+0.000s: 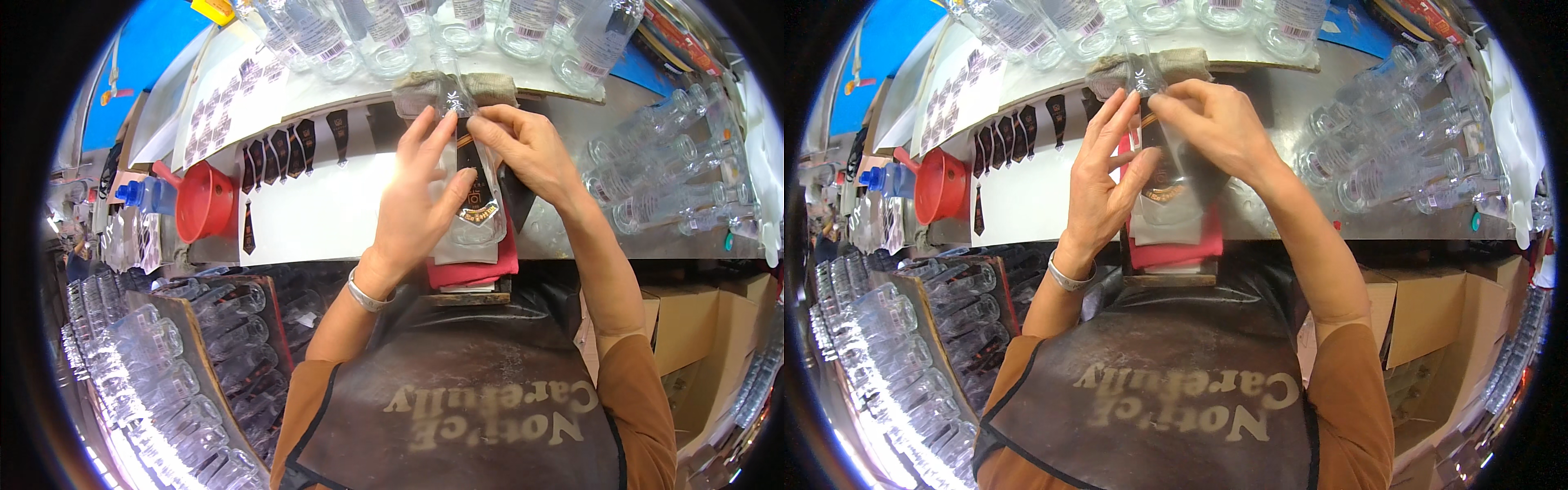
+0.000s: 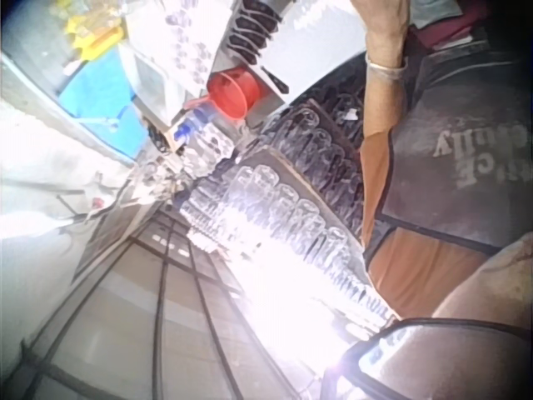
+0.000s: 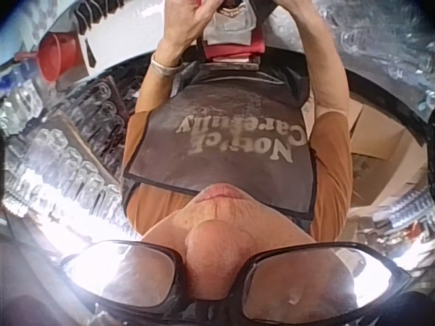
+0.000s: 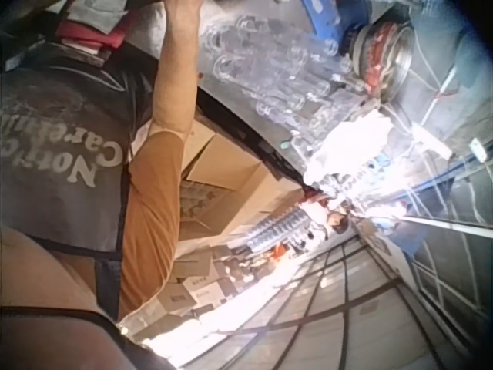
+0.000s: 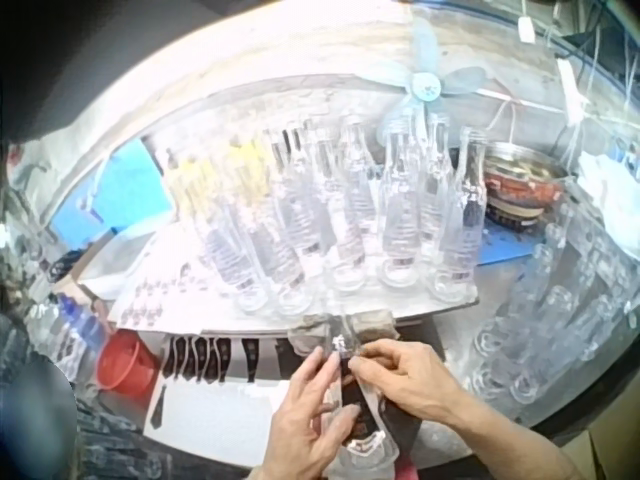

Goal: The person repeatedly picks up clear plastic bottles, applies a printed label to each bottle's body, smooths the label, and places the labeled bottle into a cardboard box. The person also retrieves bottles from a nearby tray and continues the labeling cycle.

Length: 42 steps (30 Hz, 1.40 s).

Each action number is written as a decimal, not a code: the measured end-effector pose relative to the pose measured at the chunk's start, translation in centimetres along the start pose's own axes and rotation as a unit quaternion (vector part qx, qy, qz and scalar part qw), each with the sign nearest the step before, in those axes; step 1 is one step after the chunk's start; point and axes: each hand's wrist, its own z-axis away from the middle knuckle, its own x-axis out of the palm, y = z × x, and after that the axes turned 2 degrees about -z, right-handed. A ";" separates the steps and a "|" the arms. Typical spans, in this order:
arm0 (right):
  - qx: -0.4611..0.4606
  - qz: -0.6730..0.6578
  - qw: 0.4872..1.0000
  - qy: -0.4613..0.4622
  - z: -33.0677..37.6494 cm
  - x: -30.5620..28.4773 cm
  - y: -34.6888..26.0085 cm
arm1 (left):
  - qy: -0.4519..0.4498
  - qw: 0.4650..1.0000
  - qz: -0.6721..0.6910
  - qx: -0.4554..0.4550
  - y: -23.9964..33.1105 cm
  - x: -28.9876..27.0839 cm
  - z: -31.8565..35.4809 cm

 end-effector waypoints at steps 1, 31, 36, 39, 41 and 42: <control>0.001 0.013 1.000 0.002 0.0 0.0 -0.3 | 0.006 1.000 -0.003 0.001 0.1 0.1 0.0; 0.077 -0.090 0.992 -0.049 7.1 0.2 0.3 | -0.033 0.949 0.261 -0.175 -0.6 0.2 3.1; 0.070 -0.068 0.995 -0.024 7.1 0.6 0.1 | -0.016 0.945 0.269 -0.183 -0.9 0.6 3.2; 0.065 -0.062 0.996 -0.025 7.1 0.6 0.2 | -0.014 0.944 0.274 -0.184 -1.0 0.7 3.2; 0.067 -0.065 0.995 -0.026 7.1 0.5 0.2 | -0.019 0.947 0.266 -0.179 -1.1 0.6 3.2; 0.068 -0.067 0.995 -0.026 7.1 0.5 0.3 | -0.018 0.945 0.271 -0.181 -1.0 0.6 3.2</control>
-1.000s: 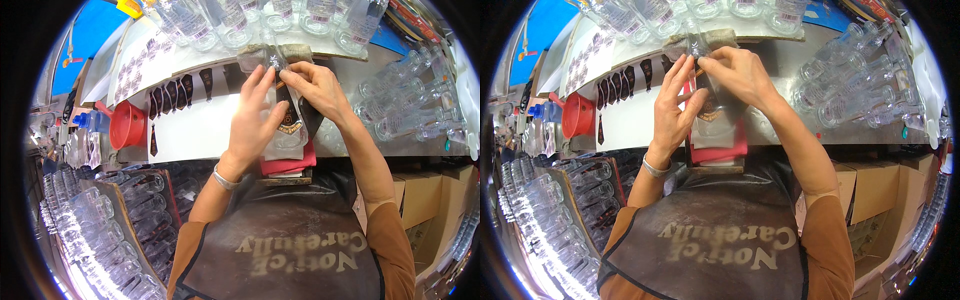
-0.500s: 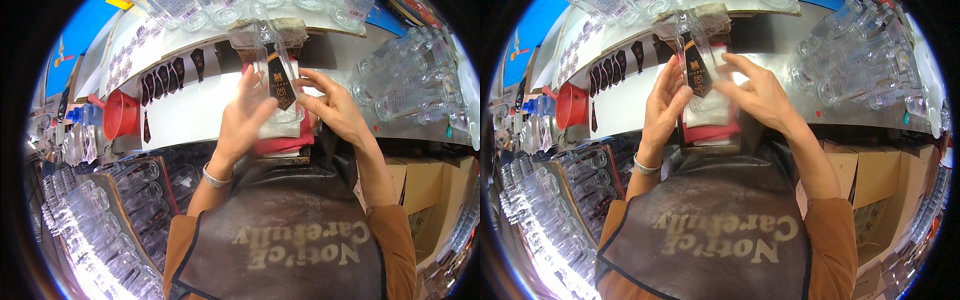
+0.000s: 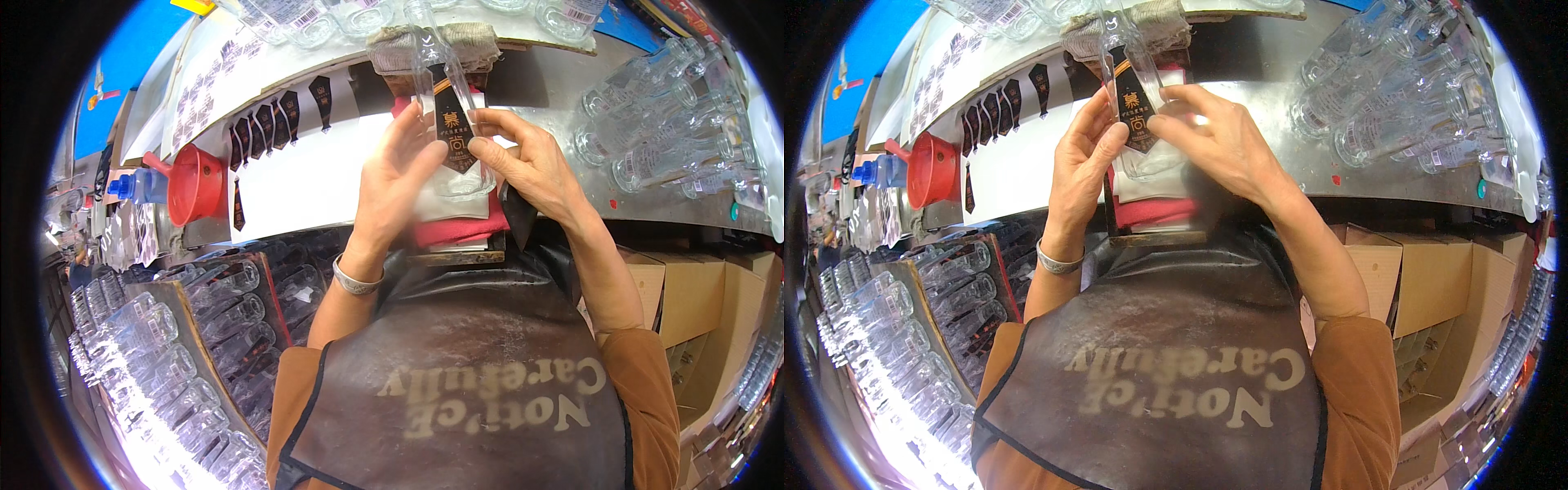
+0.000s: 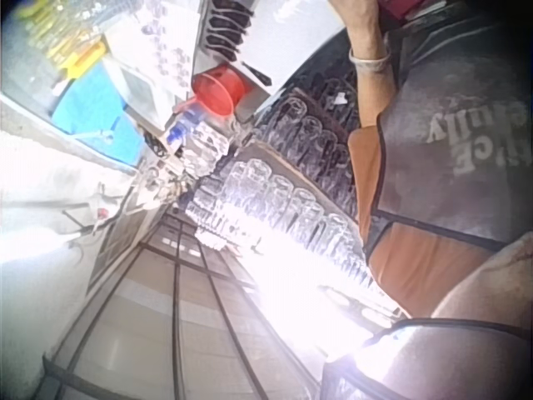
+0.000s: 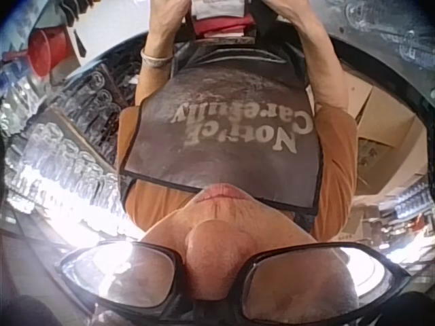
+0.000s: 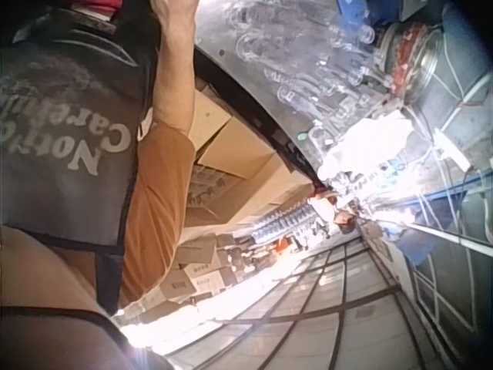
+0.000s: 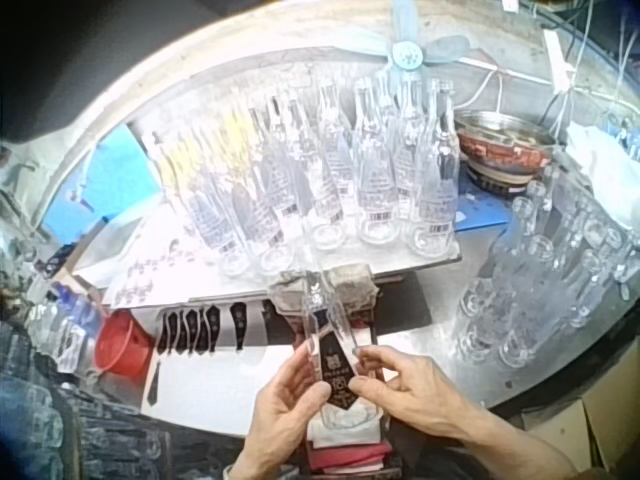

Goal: The person repeatedly picks up clear plastic bottles, applies a printed label to each bottle's body, smooths the label, and places the labeled bottle into a cardboard box. The person also retrieves bottles from a nearby tray and continues the labeling cycle.

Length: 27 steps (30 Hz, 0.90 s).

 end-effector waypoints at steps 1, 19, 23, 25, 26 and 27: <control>0.000 -0.001 1.000 0.000 0.0 0.0 0.1 | 0.000 1.000 0.005 -0.002 0.1 0.1 0.0; 0.069 -0.422 0.884 0.188 -3.4 -4.4 5.6 | -0.006 1.000 -0.012 0.020 0.0 0.1 -0.2; -0.118 -0.071 0.988 0.069 -4.1 -2.5 -1.8 | 0.012 1.000 0.005 0.017 -0.3 0.1 0.2; -0.270 0.123 0.955 0.023 -5.5 -2.1 -4.3 | 0.014 1.000 0.000 0.007 -0.2 0.3 0.1; -0.311 0.192 0.929 0.059 -6.8 -2.1 -4.9 | 0.013 1.000 -0.006 0.012 -0.2 0.2 0.2; -0.349 0.262 0.894 0.096 -8.2 -2.4 -5.4 | 0.010 1.000 -0.011 0.017 -0.3 0.3 0.1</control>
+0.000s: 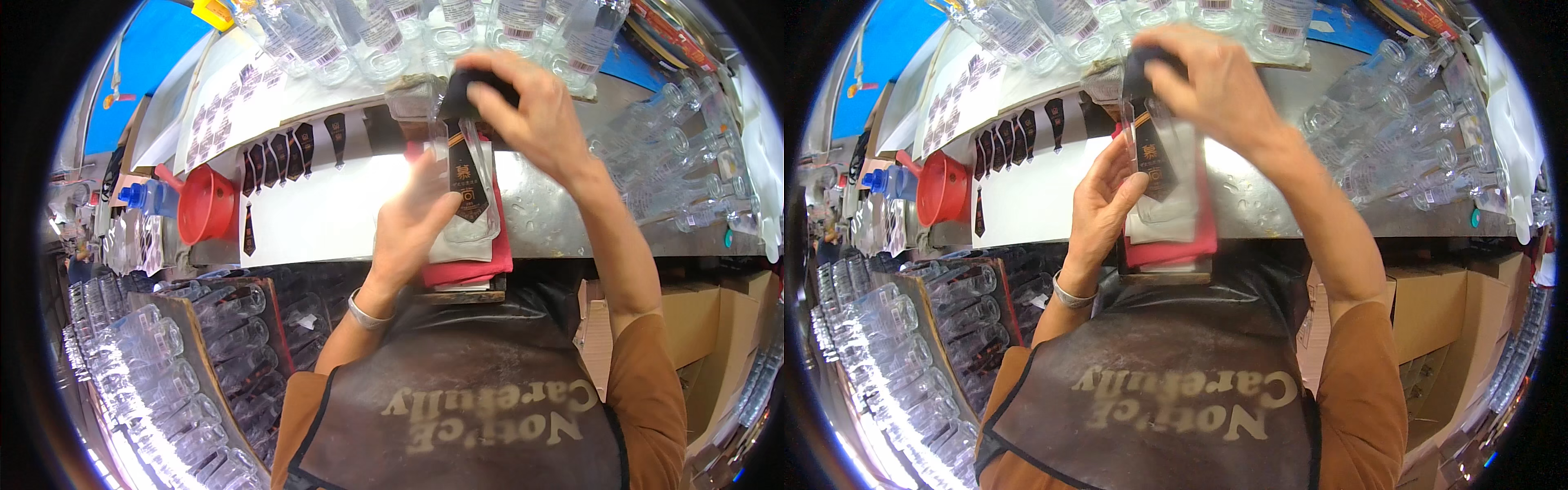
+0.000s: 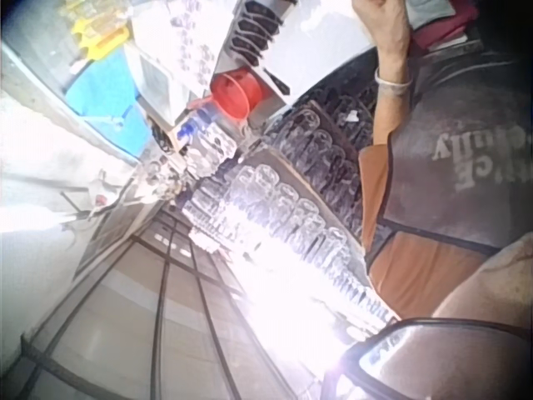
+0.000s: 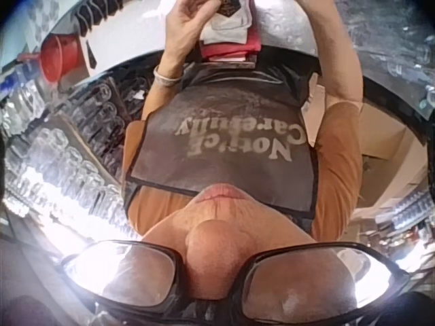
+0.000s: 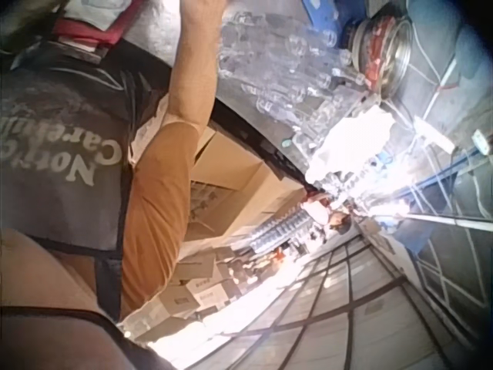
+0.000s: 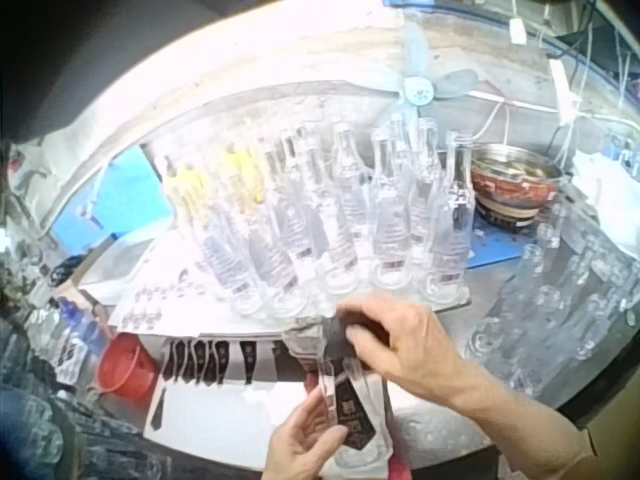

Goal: The person repeatedly picks up clear plastic bottles, applies a printed label to each bottle's body, smooths the label, and places the labeled bottle into a cardboard box. The person also retrieves bottles from a nearby tray and continues the labeling cycle.

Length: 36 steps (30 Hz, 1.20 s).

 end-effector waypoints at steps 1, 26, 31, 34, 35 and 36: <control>-0.031 0.041 0.998 0.033 -1.2 0.0 1.0 | -0.003 1.000 -0.004 0.006 0.0 0.0 -0.1; 0.341 -0.369 0.864 -0.018 5.8 -1.8 -0.6 | 0.078 0.967 -0.234 -0.056 2.8 0.2 -8.0; 0.330 -0.214 0.911 -0.122 3.4 0.2 1.3 | 0.075 0.988 -0.101 -0.085 2.0 0.0 -7.8; 0.317 -0.143 0.926 -0.149 2.1 1.1 1.9 | 0.036 0.988 0.041 -0.145 2.1 0.1 -7.7; 0.319 -0.134 0.924 -0.162 1.5 1.3 1.7 | 0.048 0.989 0.028 -0.140 1.7 0.6 -7.6; 0.320 -0.125 0.923 -0.175 1.1 1.5 1.4 | 0.059 0.989 0.016 -0.135 1.2 0.8 -7.6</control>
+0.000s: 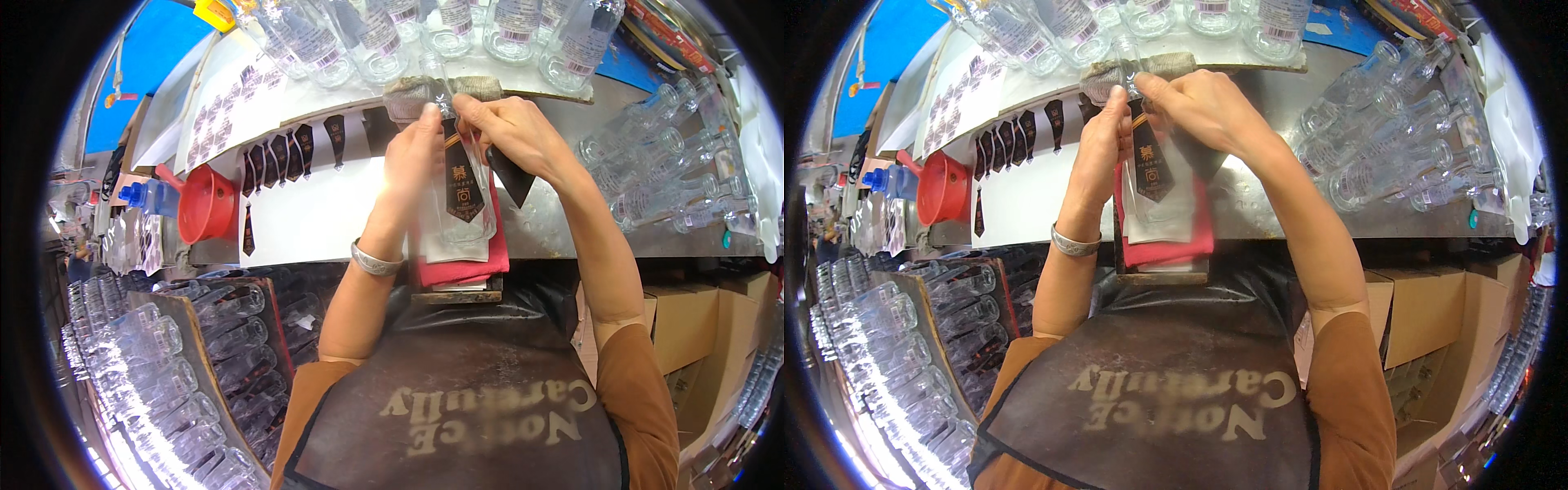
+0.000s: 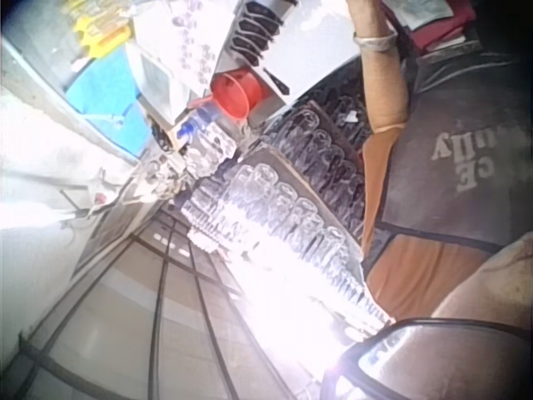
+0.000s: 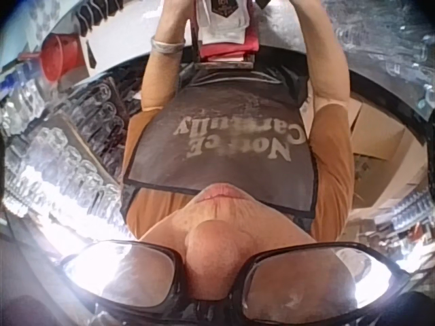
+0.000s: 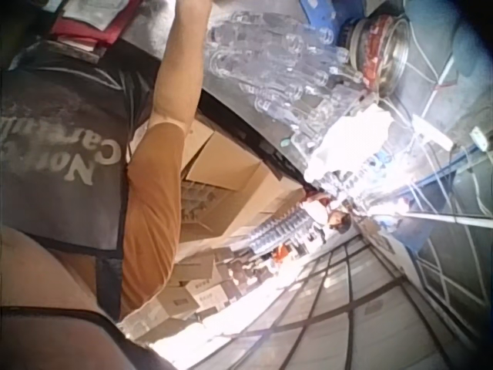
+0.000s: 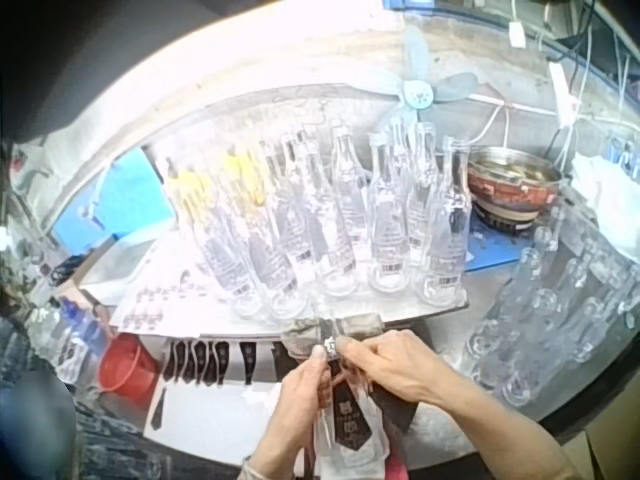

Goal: The person repeatedly picks up clear plastic bottles, applies a printed label to each bottle's body, smooths the label, and places the labeled bottle into a cardboard box. The person also retrieves bottles from a nearby tray and continues the labeling cycle.

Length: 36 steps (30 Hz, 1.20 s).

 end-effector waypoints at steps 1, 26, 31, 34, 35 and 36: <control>0.008 0.055 0.998 0.008 0.2 0.1 -0.7 | -0.039 0.998 -0.052 0.017 -0.5 -0.7 -0.4; -0.132 -0.173 0.971 0.094 3.6 -1.5 -1.0 | -0.030 0.994 -0.009 0.101 -0.9 -1.6 4.9; -0.355 0.180 0.903 0.164 0.2 -1.2 -3.5 | -0.043 0.953 -0.224 0.198 -1.6 -3.0 8.2; -0.368 0.216 0.896 0.127 0.9 -1.3 -5.6 | -0.067 0.904 -0.330 0.263 -1.5 -2.9 9.8; -0.387 0.237 0.885 0.105 1.2 -1.0 -5.7 | -0.052 0.884 -0.374 0.276 -2.2 -2.8 10.3; -0.405 0.258 0.873 0.082 1.4 -0.7 -5.8 | -0.036 0.875 -0.384 0.293 -3.0 -2.8 10.3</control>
